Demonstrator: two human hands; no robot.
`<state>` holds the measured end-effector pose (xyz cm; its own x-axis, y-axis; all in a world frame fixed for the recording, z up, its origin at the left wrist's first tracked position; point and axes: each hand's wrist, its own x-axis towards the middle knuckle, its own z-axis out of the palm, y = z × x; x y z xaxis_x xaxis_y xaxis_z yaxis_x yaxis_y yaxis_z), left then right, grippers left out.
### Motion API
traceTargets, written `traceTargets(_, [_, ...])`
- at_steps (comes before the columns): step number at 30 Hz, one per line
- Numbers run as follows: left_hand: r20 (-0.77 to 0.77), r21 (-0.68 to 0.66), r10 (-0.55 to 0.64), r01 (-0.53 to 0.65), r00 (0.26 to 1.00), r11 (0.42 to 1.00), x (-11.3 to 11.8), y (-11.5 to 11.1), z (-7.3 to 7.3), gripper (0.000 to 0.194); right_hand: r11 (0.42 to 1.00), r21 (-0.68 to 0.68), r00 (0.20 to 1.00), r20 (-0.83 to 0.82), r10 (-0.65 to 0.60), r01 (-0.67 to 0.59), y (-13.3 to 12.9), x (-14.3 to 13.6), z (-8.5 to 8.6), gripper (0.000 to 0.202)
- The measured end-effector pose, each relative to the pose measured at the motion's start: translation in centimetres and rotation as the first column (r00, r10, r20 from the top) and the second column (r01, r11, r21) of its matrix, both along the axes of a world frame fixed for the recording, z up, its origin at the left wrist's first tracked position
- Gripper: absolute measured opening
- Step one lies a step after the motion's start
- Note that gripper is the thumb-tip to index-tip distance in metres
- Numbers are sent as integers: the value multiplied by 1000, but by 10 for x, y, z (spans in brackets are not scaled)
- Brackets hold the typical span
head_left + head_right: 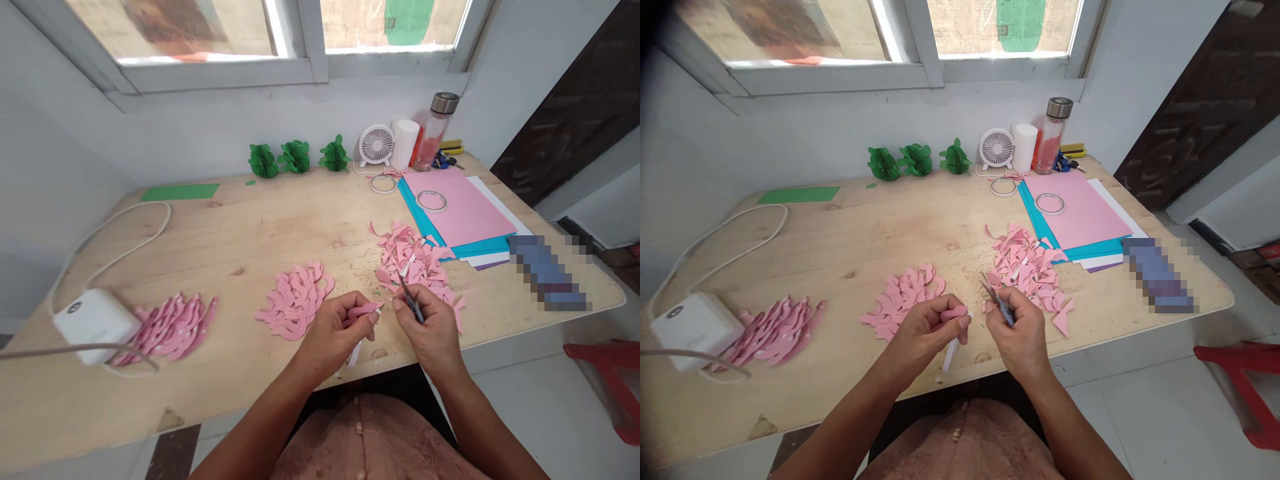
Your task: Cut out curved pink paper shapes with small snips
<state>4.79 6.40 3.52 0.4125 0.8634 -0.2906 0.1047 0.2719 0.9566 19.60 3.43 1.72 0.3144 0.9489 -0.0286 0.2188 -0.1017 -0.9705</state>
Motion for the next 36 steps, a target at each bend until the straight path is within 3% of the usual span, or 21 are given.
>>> traceTargets(6, [-60, 122, 58, -50, 997, 991, 7, 15, 5, 18, 964, 21, 955, -146, -258, 264, 3, 19, -11, 20])
traceTargets(14, [-109, 352, -73, 107, 991, 930, 37, 47, -18, 18, 945, 12, 925, -209, -317, 327, -3, 29, -22, 23])
traceTargets(19, [-68, 367, -69, 89, 995, 926, 48, 54, -31, 22, 947, -10, 917, -247, -314, 322, -1, 30, -29, 24])
traceTargets(24, [-33, 288, -96, 102, 995, 952, 50, 53, -38, 17, 953, -15, 920, -258, -297, 303, 4, 22, -33, 27])
traceTargets(30, [58, 256, -107, 89, 993, 963, 59, 60, -44, 17, 955, 13, 858, -442, -260, 296, 13, 1, -25, 27])
traceTargets(36, [9, 266, -171, 162, 985, 950, 72, 67, -56, 24, 930, 8, 786, -537, -306, 368, 27, -4, -31, 28])
